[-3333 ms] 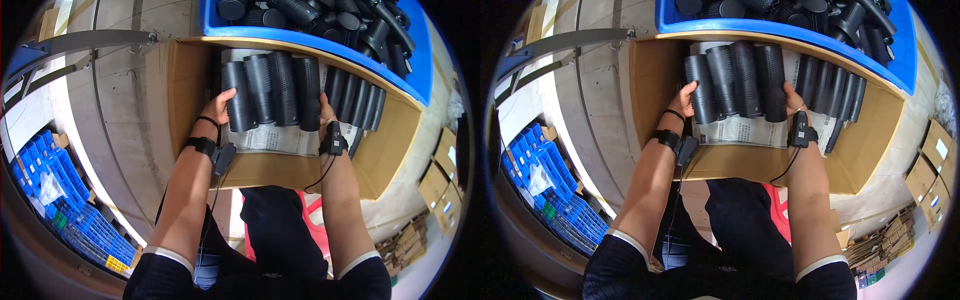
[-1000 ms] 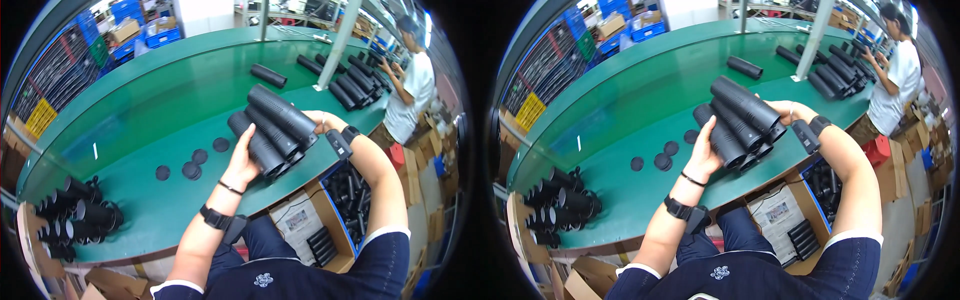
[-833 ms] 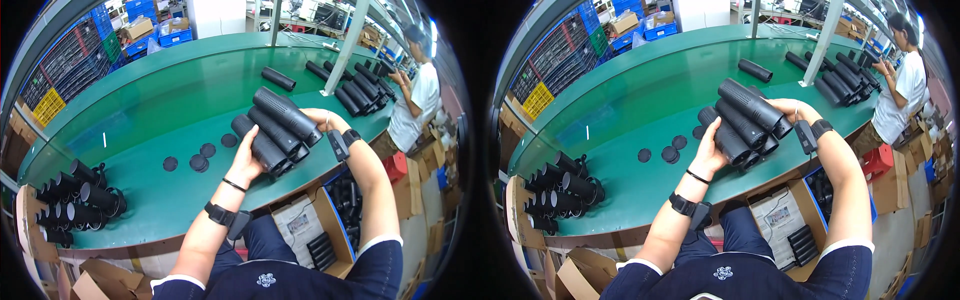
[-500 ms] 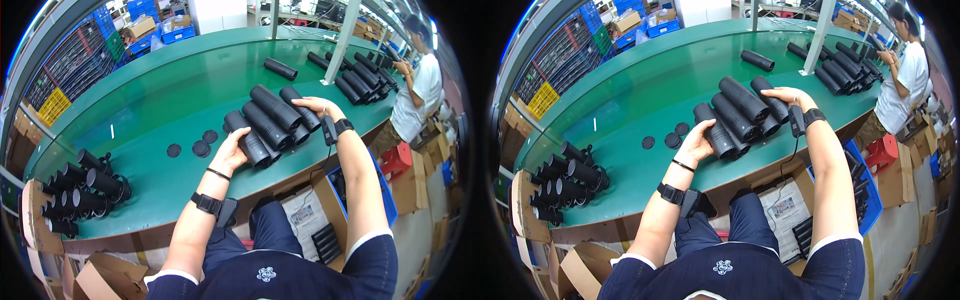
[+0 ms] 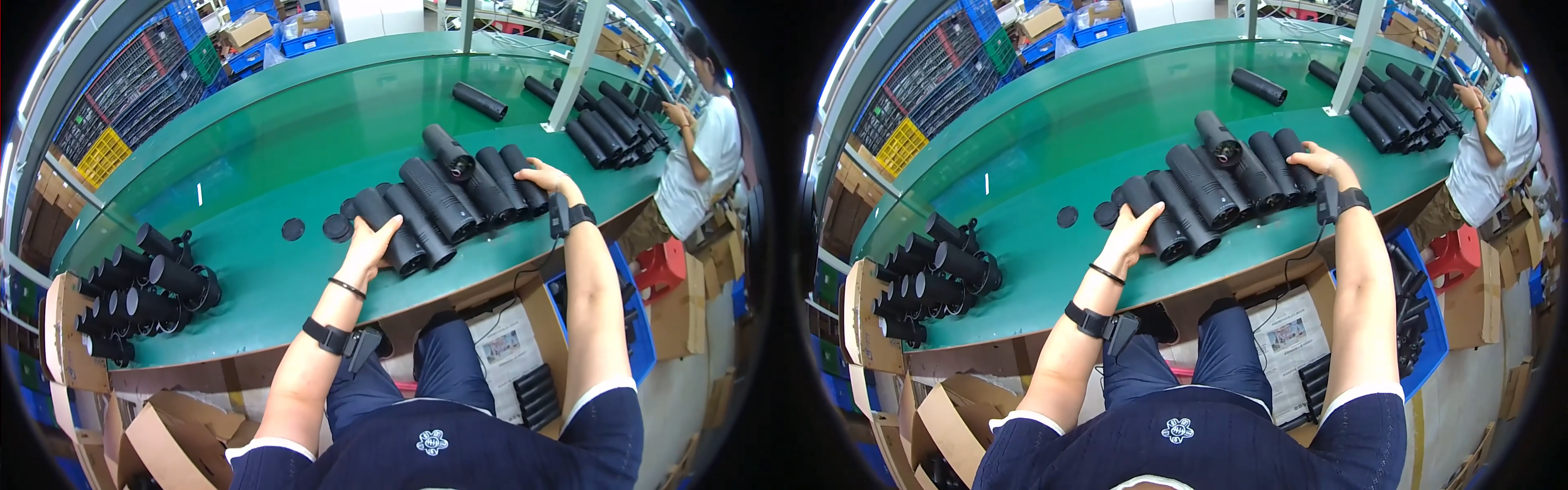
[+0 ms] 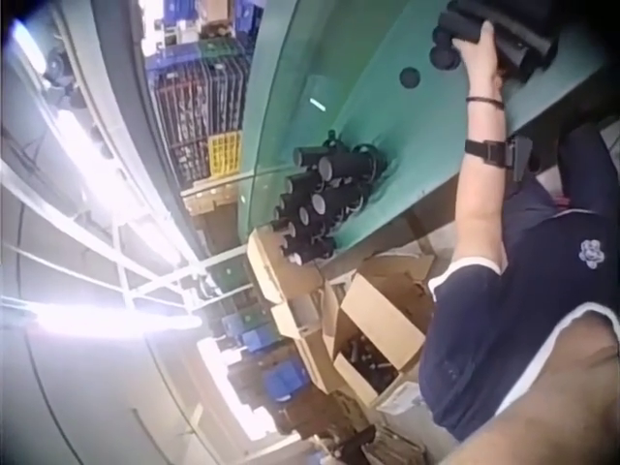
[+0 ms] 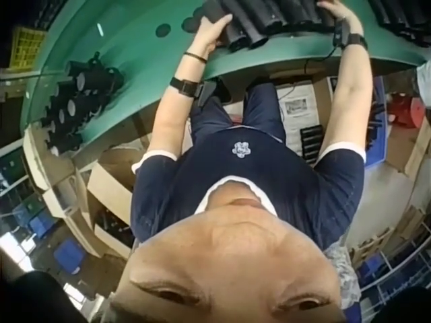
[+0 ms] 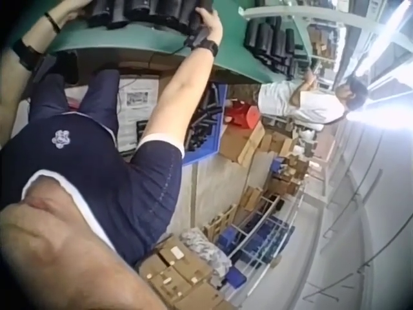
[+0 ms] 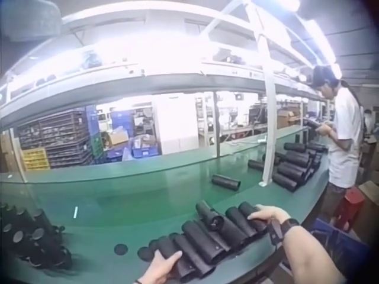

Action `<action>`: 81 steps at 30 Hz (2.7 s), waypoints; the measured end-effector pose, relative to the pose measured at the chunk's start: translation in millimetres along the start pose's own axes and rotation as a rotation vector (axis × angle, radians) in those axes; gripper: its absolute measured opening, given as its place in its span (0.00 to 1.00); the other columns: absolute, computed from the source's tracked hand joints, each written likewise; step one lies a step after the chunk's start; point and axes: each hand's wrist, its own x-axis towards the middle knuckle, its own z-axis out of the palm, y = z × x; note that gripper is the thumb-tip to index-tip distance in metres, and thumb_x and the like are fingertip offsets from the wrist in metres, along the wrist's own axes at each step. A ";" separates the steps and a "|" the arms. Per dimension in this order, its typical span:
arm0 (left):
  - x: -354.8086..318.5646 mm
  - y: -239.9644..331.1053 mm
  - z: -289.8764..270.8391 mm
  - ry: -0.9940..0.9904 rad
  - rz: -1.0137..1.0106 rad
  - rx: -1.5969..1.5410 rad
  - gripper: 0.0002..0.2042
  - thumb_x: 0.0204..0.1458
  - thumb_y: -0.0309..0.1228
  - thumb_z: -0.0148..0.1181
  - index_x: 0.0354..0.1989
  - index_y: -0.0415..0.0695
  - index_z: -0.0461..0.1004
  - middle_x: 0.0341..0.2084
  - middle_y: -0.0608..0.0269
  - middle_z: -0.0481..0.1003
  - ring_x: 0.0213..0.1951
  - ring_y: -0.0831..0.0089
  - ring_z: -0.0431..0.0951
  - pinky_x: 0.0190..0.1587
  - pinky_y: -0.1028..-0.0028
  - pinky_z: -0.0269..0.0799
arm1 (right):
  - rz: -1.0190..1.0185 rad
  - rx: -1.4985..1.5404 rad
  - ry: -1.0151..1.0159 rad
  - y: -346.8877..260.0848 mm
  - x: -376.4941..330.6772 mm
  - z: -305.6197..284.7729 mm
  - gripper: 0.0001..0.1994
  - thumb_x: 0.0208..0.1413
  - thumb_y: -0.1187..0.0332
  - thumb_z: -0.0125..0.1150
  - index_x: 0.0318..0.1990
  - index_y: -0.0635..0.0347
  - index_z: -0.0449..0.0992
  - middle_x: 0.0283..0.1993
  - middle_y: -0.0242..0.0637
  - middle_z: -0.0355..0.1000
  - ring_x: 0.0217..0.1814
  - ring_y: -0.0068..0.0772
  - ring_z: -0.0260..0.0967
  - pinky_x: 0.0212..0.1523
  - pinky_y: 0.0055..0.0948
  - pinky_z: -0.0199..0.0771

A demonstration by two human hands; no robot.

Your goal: The person packs black cylinders into a cardboard box, covers them with newspaper, and moves the box aside. They then pick up more black cylinders from a bin, fit circular caps onto the ends of each cylinder by hand, and arrange the capped cylinders on the table.

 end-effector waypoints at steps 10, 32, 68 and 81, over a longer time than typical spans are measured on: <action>17.6 -39.0 -34.2 0.320 0.386 0.842 0.52 0.47 0.44 0.66 0.68 0.29 0.33 0.54 0.37 0.59 0.41 0.58 0.77 0.29 0.66 0.82 | -0.013 -1.032 0.519 -42.6 -17.9 50.8 0.39 0.49 0.54 0.66 0.68 0.41 0.53 0.60 0.48 0.64 0.64 0.51 0.58 0.61 0.48 0.61; -20.5 -52.0 -85.0 0.191 0.409 0.636 0.44 0.52 0.42 0.64 0.68 0.33 0.43 0.54 0.44 0.59 0.39 0.66 0.76 0.28 0.71 0.79 | -0.782 -0.107 0.032 -150.9 -81.6 138.2 0.34 0.54 0.65 0.63 0.67 0.62 0.56 0.53 0.46 0.71 0.54 0.34 0.70 0.55 0.32 0.67; -153.6 -37.0 -179.8 0.038 0.818 0.023 0.31 0.49 0.36 0.65 0.58 0.40 0.57 0.47 0.58 0.70 0.51 0.70 0.70 0.55 0.69 0.65 | -0.473 0.654 -0.671 -134.5 -223.0 407.1 0.18 0.59 0.68 0.58 0.56 0.61 0.73 0.31 0.25 0.70 0.25 0.13 0.63 0.24 0.15 0.63; -145.3 -35.9 -205.2 -0.139 0.811 -0.248 0.29 0.42 0.33 0.68 0.52 0.41 0.60 0.46 0.50 0.70 0.52 0.64 0.70 0.57 0.66 0.65 | -0.848 0.318 -0.499 -108.9 -219.0 412.8 0.31 0.44 0.64 0.71 0.58 0.60 0.71 0.44 0.33 0.69 0.43 0.24 0.63 0.44 0.23 0.63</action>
